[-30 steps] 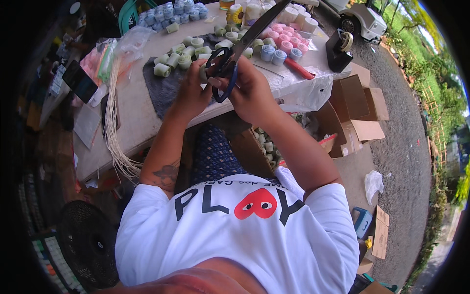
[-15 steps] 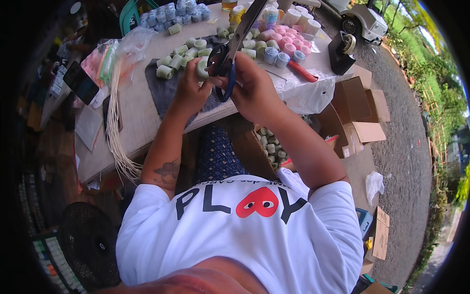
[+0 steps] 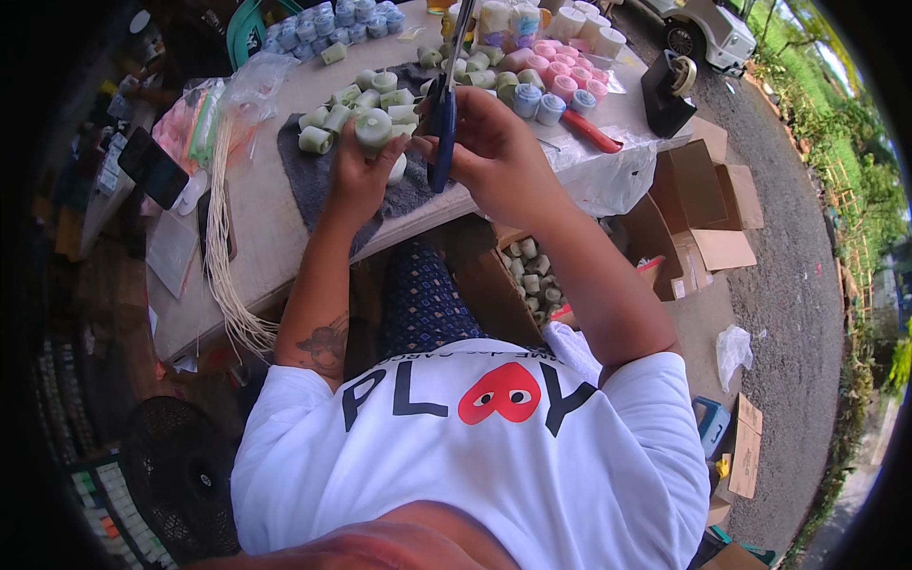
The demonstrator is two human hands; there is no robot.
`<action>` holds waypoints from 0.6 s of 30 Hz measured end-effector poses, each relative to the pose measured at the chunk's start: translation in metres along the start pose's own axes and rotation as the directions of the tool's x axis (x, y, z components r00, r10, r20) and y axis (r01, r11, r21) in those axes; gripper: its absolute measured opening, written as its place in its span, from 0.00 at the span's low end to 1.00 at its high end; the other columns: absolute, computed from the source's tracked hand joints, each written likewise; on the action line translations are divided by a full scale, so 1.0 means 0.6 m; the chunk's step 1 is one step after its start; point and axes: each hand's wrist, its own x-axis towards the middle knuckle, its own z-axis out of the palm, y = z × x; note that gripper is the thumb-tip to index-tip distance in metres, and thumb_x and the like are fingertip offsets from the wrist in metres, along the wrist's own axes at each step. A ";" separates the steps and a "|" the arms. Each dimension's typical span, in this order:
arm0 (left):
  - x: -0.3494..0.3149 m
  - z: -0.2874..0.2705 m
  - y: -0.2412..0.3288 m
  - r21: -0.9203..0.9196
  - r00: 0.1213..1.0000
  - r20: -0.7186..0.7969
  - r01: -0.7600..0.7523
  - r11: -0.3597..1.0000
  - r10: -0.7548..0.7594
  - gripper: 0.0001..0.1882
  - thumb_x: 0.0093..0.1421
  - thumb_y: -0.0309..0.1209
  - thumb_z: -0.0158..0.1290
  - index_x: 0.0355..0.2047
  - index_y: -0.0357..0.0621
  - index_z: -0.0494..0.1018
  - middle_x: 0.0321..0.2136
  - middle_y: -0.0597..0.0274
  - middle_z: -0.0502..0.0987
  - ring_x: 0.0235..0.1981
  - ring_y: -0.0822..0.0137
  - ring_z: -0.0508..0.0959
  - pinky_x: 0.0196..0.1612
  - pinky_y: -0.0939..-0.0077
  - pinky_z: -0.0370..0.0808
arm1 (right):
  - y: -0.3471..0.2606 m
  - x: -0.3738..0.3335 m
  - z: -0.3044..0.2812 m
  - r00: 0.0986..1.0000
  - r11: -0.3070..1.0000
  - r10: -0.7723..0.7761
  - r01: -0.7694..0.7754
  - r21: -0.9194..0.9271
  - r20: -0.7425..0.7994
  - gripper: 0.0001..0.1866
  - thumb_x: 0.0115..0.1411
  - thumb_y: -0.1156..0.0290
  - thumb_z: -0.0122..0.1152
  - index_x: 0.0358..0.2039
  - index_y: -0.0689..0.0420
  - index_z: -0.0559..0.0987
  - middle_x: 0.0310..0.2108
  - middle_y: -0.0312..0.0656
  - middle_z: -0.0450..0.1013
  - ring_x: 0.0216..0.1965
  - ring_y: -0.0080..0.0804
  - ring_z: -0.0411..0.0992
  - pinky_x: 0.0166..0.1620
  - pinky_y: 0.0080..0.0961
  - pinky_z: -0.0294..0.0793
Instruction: The person assembles small cylindrical objects by threading string through them, tying knots, and trimming excess string with scissors. They handle multiple cylinders and place finished units into a cardboard box.
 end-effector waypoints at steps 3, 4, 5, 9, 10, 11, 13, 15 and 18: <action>0.015 -0.030 -0.027 -0.675 0.955 0.101 0.271 0.686 -0.277 0.21 0.62 0.41 0.52 0.49 0.43 0.62 0.42 0.52 0.73 0.46 0.56 0.76 0.48 0.61 0.73 | 0.000 -0.044 -0.021 0.969 0.946 0.125 -0.182 0.269 0.214 0.16 0.60 0.65 0.59 0.44 0.60 0.70 0.35 0.39 0.71 0.37 0.29 0.73 0.41 0.25 0.73; 0.015 -0.036 -0.028 -0.748 0.947 0.112 0.279 0.602 -0.300 0.22 0.62 0.43 0.51 0.50 0.44 0.61 0.45 0.49 0.70 0.48 0.53 0.74 0.51 0.60 0.72 | 0.028 -0.062 -0.024 0.927 0.877 0.157 -0.290 0.384 0.342 0.18 0.61 0.58 0.58 0.43 0.60 0.71 0.34 0.39 0.70 0.35 0.29 0.73 0.39 0.25 0.72; 0.014 -0.040 -0.029 -0.813 0.939 0.125 0.282 0.510 -0.321 0.23 0.63 0.45 0.49 0.51 0.46 0.60 0.48 0.46 0.68 0.50 0.51 0.72 0.53 0.59 0.70 | 0.051 -0.085 -0.015 0.904 0.877 0.235 -0.355 0.323 0.356 0.22 0.61 0.50 0.53 0.41 0.59 0.71 0.33 0.39 0.70 0.33 0.29 0.72 0.39 0.26 0.71; 0.016 -0.042 -0.028 -0.884 0.928 0.170 0.292 0.365 -0.331 0.26 0.62 0.50 0.47 0.54 0.49 0.57 0.53 0.39 0.63 0.54 0.43 0.68 0.58 0.53 0.65 | 0.128 -0.138 0.016 0.767 0.692 0.472 -0.628 0.357 0.434 0.33 0.59 0.35 0.41 0.39 0.56 0.72 0.31 0.38 0.69 0.31 0.27 0.71 0.38 0.24 0.69; 0.014 -0.042 -0.026 -0.888 0.926 0.178 0.297 0.352 -0.331 0.27 0.62 0.51 0.46 0.54 0.50 0.57 0.54 0.38 0.62 0.55 0.42 0.67 0.59 0.52 0.65 | 0.132 -0.134 0.019 0.747 0.689 0.497 -0.649 0.323 0.441 0.34 0.57 0.32 0.41 0.39 0.55 0.71 0.32 0.37 0.68 0.32 0.27 0.70 0.39 0.25 0.68; 0.011 -0.042 -0.025 -0.891 0.926 0.184 0.299 0.342 -0.330 0.28 0.62 0.52 0.46 0.55 0.50 0.56 0.54 0.38 0.62 0.55 0.41 0.67 0.59 0.51 0.65 | 0.135 -0.125 0.022 0.726 0.685 0.520 -0.669 0.289 0.450 0.36 0.55 0.30 0.41 0.40 0.54 0.70 0.33 0.36 0.68 0.33 0.27 0.69 0.40 0.25 0.67; 0.005 -0.038 -0.024 -0.897 0.925 0.198 0.305 0.319 -0.325 0.29 0.61 0.53 0.46 0.55 0.51 0.56 0.54 0.37 0.62 0.55 0.41 0.67 0.59 0.51 0.64 | 0.140 -0.104 0.028 0.709 0.688 0.535 -0.681 0.250 0.460 0.37 0.55 0.28 0.39 0.40 0.52 0.70 0.34 0.35 0.67 0.34 0.27 0.68 0.41 0.26 0.66; 0.001 -0.035 -0.025 -0.889 0.924 0.204 0.314 0.335 -0.324 0.30 0.61 0.54 0.46 0.56 0.51 0.55 0.55 0.37 0.61 0.55 0.40 0.67 0.59 0.50 0.64 | 0.141 -0.080 0.029 0.712 0.700 0.540 -0.676 0.230 0.449 0.35 0.56 0.30 0.39 0.39 0.52 0.70 0.33 0.34 0.67 0.33 0.26 0.67 0.40 0.26 0.66; -0.001 -0.033 -0.021 -0.876 0.923 0.199 0.319 0.363 -0.330 0.30 0.61 0.54 0.45 0.56 0.52 0.55 0.55 0.37 0.61 0.54 0.40 0.67 0.59 0.50 0.64 | 0.141 -0.060 0.035 0.725 0.701 0.565 -0.674 0.235 0.393 0.31 0.59 0.34 0.40 0.37 0.52 0.71 0.32 0.34 0.67 0.31 0.24 0.67 0.38 0.26 0.67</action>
